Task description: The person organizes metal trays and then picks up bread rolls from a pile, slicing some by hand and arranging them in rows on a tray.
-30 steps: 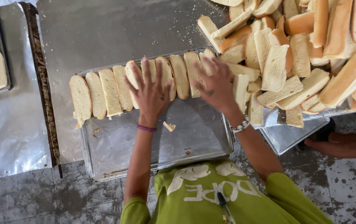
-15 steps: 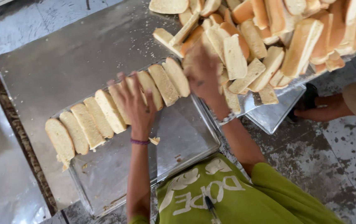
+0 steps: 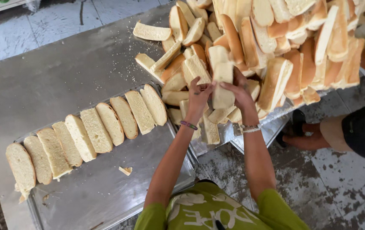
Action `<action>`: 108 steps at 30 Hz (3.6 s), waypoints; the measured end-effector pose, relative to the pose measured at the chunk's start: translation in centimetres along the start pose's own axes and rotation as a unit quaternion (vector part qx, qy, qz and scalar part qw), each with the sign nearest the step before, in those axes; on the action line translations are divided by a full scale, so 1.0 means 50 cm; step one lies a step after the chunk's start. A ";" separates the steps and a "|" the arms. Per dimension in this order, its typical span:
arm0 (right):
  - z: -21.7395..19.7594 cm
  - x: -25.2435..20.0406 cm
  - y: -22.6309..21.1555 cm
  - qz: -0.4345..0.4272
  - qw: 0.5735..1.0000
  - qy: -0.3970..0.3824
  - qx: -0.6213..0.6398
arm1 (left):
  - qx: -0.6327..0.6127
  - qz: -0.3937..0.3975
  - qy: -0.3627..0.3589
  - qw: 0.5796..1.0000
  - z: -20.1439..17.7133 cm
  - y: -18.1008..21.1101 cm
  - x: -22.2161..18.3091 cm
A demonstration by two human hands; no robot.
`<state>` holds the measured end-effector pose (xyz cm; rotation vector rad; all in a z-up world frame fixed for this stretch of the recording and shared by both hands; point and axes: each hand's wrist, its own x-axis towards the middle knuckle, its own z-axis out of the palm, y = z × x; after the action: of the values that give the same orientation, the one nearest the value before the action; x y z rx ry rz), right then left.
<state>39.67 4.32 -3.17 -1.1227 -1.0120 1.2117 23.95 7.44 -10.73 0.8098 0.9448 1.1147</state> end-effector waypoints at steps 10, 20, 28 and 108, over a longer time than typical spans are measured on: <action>0.182 -0.136 -0.073 0.019 0.986 -0.053 0.158 | 0.244 0.148 -0.100 0.953 -0.100 0.283 -0.236; 0.615 -0.439 0.063 0.173 0.942 -0.142 0.249 | 0.131 0.055 0.119 0.983 -0.563 0.353 -0.725; 0.886 -0.537 0.161 0.142 0.969 -0.199 0.036 | 0.324 0.085 0.334 0.881 -0.929 0.420 -0.867; 0.174 -0.013 -0.180 -0.059 0.998 -0.033 0.006 | 0.203 0.167 -0.068 0.963 -0.089 0.428 -0.037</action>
<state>32.66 4.39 7.21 -1.0037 -1.1042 1.1646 11.81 11.33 7.10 1.4046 0.9559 1.1477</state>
